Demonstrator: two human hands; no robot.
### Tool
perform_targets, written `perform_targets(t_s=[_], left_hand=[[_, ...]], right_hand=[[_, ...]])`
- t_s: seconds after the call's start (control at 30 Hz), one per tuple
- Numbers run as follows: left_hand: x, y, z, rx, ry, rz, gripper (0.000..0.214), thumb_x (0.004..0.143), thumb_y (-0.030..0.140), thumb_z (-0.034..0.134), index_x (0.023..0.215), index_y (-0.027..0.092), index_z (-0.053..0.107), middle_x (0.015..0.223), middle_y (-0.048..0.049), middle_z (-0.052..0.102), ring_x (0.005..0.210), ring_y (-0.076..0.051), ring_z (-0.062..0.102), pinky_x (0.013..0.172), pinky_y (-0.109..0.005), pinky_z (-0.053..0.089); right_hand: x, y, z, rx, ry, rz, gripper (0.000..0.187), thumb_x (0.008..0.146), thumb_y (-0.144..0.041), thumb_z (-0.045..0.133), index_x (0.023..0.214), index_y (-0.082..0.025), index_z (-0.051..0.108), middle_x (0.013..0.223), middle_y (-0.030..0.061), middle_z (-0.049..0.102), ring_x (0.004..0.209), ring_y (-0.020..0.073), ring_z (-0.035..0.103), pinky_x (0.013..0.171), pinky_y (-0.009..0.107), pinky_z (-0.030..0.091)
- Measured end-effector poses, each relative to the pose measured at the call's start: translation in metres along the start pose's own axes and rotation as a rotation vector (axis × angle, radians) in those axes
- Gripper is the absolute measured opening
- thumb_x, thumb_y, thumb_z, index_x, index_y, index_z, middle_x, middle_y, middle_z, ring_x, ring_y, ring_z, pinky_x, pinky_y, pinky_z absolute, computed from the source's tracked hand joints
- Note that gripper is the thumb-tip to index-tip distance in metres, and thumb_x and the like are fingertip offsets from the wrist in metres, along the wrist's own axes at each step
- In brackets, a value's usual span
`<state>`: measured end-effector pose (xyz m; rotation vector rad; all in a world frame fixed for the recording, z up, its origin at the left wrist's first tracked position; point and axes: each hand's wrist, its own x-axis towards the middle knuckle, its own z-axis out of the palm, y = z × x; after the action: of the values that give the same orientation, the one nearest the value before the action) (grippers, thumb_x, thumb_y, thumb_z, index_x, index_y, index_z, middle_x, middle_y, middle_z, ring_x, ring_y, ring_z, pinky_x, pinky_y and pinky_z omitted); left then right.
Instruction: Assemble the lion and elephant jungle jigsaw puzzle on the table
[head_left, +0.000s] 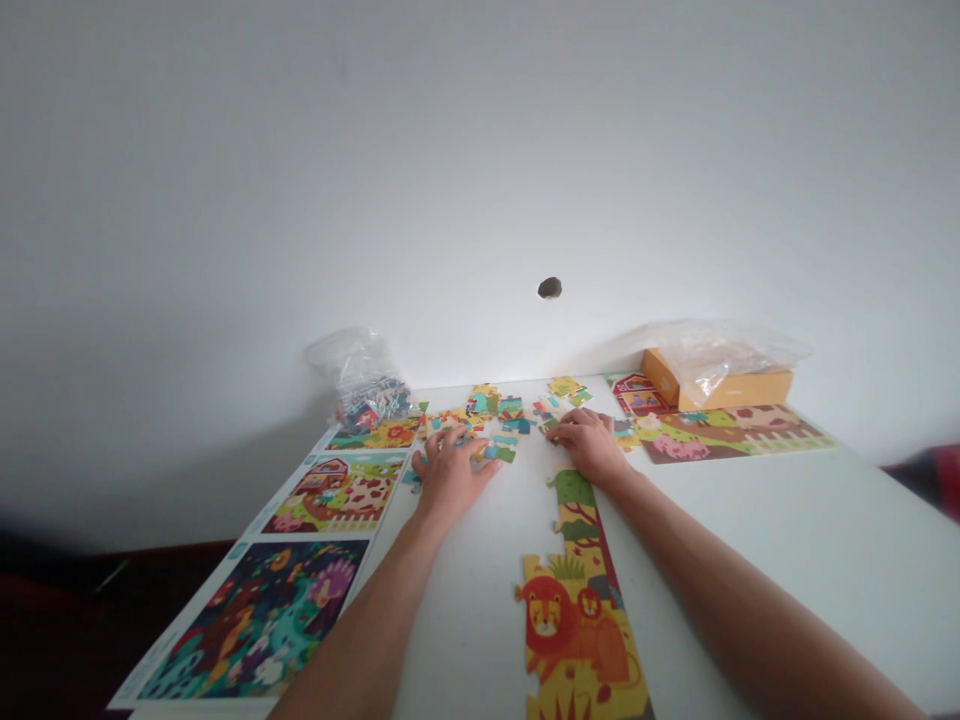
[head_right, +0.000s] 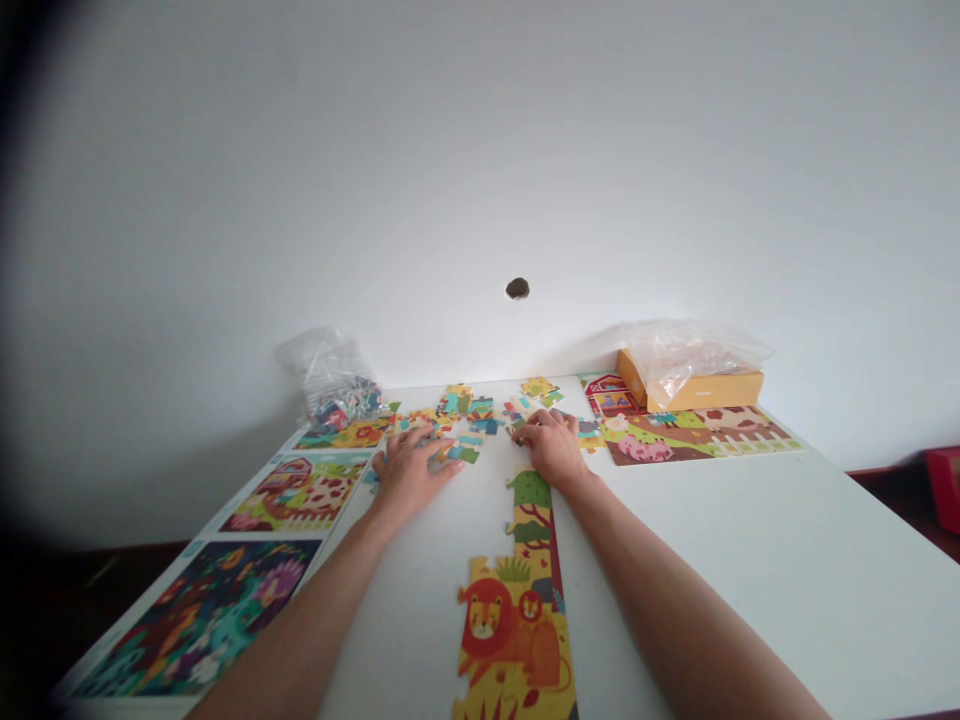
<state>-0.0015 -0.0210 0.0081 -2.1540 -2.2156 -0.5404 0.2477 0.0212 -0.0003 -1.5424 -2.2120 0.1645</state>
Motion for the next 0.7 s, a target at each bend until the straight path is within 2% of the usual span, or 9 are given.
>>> perform_targets(t_s=[0.13, 0.27, 0.37, 0.43, 0.5, 0.57, 0.7], left_hand=[[-0.0008, 0.0007, -0.0007, -0.027, 0.004, 0.003, 0.032, 0.079, 0.050, 0.069, 0.110, 0.041, 0.073, 0.142, -0.0018, 0.055, 0.133, -0.037, 0.039, 0.107, -0.066, 0.028], [-0.0012, 0.0021, -0.0010, -0.029, 0.004, 0.004, 0.030, 0.080, 0.049, 0.069, 0.108, 0.041, 0.074, 0.142, -0.0017, 0.055, 0.132, -0.037, 0.039, 0.108, -0.066, 0.027], [-0.0007, 0.0018, -0.0006, -0.028, 0.000, 0.001, 0.032, 0.080, 0.051, 0.068, 0.110, 0.041, 0.073, 0.142, -0.0017, 0.054, 0.133, -0.037, 0.038, 0.108, -0.066, 0.025], [-0.0002, 0.0011, -0.0004, -0.027, -0.001, -0.013, 0.036, 0.079, 0.054, 0.067, 0.112, 0.040, 0.072, 0.143, -0.0020, 0.054, 0.134, -0.038, 0.037, 0.108, -0.067, 0.024], [0.0004, 0.0005, -0.0005, -0.023, -0.004, -0.039, 0.041, 0.077, 0.058, 0.068, 0.112, 0.038, 0.071, 0.143, -0.0025, 0.053, 0.134, -0.039, 0.036, 0.108, -0.067, 0.024], [0.0007, 0.0003, -0.0011, -0.022, -0.011, -0.056, 0.043, 0.075, 0.059, 0.069, 0.112, 0.038, 0.071, 0.144, -0.0027, 0.053, 0.135, -0.039, 0.036, 0.108, -0.067, 0.024], [0.0011, 0.0006, -0.0024, -0.035, -0.025, -0.052, 0.040, 0.076, 0.057, 0.069, 0.111, 0.038, 0.071, 0.144, -0.0016, 0.054, 0.135, -0.039, 0.036, 0.107, -0.068, 0.024]], right_hand=[[-0.0005, 0.0017, -0.0009, 0.001, 0.017, 0.009, 0.037, 0.093, -0.016, 0.051, 0.105, -0.040, 0.075, 0.113, 0.0028, 0.065, 0.108, 0.0231, 0.051, 0.098, 0.042, 0.027], [-0.0008, 0.0011, -0.0029, -0.029, 0.025, 0.049, 0.036, 0.092, -0.017, 0.052, 0.106, -0.039, 0.075, 0.113, 0.0033, 0.063, 0.109, 0.0236, 0.050, 0.099, 0.043, 0.026], [-0.0017, -0.0018, -0.0052, -0.070, 0.081, 0.144, 0.030, 0.092, -0.034, 0.057, 0.119, -0.035, 0.069, 0.119, 0.0068, 0.061, 0.112, 0.0271, 0.049, 0.100, 0.046, 0.026], [-0.0025, -0.0035, -0.0064, -0.095, 0.108, 0.217, 0.044, 0.088, -0.052, 0.061, 0.126, -0.030, 0.064, 0.122, 0.0102, 0.059, 0.114, 0.0311, 0.048, 0.101, 0.049, 0.026], [-0.0029, -0.0041, -0.0067, -0.111, 0.101, 0.265, 0.058, 0.082, -0.062, 0.063, 0.128, -0.027, 0.061, 0.123, 0.0125, 0.059, 0.116, 0.0343, 0.047, 0.101, 0.052, 0.026], [-0.0029, -0.0038, -0.0066, -0.117, 0.085, 0.281, 0.061, 0.081, -0.062, 0.064, 0.129, -0.026, 0.060, 0.123, 0.0132, 0.060, 0.117, 0.0354, 0.047, 0.101, 0.053, 0.025], [-0.0022, -0.0024, -0.0072, -0.097, 0.071, 0.247, 0.055, 0.083, -0.056, 0.063, 0.128, -0.026, 0.060, 0.123, 0.0115, 0.063, 0.117, 0.0340, 0.048, 0.103, 0.055, 0.023]])
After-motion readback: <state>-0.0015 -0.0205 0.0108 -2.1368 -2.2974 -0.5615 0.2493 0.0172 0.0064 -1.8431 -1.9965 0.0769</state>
